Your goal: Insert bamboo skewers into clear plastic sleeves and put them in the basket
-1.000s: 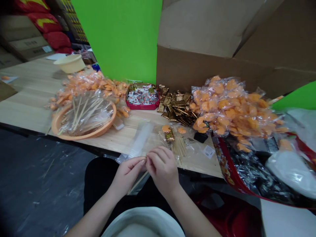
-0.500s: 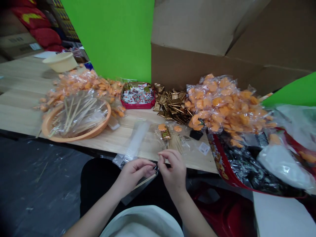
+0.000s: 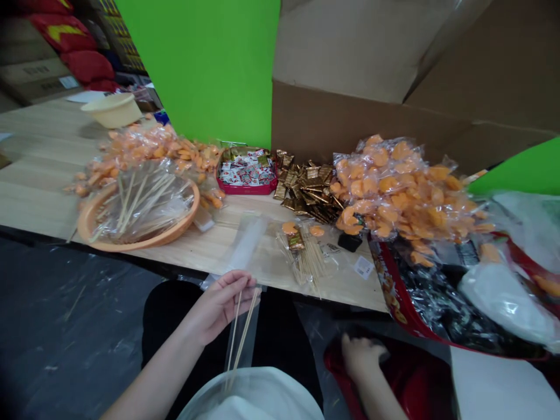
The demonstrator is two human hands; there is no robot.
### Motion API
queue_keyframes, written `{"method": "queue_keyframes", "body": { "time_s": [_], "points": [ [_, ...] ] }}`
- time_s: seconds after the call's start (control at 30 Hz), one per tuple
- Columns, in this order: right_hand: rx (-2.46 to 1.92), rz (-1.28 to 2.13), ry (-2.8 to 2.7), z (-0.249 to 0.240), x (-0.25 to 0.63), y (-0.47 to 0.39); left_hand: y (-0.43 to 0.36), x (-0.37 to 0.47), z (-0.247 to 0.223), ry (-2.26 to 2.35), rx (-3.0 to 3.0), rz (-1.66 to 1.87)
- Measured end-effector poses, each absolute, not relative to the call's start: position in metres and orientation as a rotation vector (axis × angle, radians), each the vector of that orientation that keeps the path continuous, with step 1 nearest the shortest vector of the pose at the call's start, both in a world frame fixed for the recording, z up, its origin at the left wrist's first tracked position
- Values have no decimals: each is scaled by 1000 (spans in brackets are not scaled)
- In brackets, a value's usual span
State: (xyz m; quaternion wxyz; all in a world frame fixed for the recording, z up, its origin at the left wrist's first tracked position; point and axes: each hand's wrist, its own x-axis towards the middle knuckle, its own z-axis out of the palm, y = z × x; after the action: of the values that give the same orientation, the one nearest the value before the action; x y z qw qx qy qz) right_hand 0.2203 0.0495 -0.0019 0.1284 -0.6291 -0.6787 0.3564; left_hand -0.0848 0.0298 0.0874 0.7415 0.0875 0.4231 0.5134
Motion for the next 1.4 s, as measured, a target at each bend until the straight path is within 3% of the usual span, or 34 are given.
{"method": "queue_keyframes", "body": {
  "time_s": [0.13, 0.2, 0.33, 0.43, 0.57, 0.77, 1.07, 1.4],
  "points": [
    [-1733, 684, -2100, 11, 193, 38, 32, -78, 86, 900, 163, 1091],
    [-1539, 689, -2056, 37, 163, 41, 33, -70, 85, 905, 157, 1076],
    [-1220, 1461, -1615, 77, 103, 55, 31, -61, 87, 873, 189, 1068],
    [-1184, 1636, -1384, 82, 82, 63, 27, -65, 91, 870, 327, 1052],
    [-1099, 1561, -1435, 78, 82, 66, 23, -71, 92, 985, 503, 994],
    [-887, 1140, -1801, 84, 90, 69, 23, -68, 91, 1012, 506, 989],
    [-1005, 1452, -1497, 82, 81, 68, 30, -68, 91, 1052, 547, 1085],
    [-1149, 1501, -1366, 82, 78, 71, 24, -65, 92, 1041, 597, 1097]
  ]
}}
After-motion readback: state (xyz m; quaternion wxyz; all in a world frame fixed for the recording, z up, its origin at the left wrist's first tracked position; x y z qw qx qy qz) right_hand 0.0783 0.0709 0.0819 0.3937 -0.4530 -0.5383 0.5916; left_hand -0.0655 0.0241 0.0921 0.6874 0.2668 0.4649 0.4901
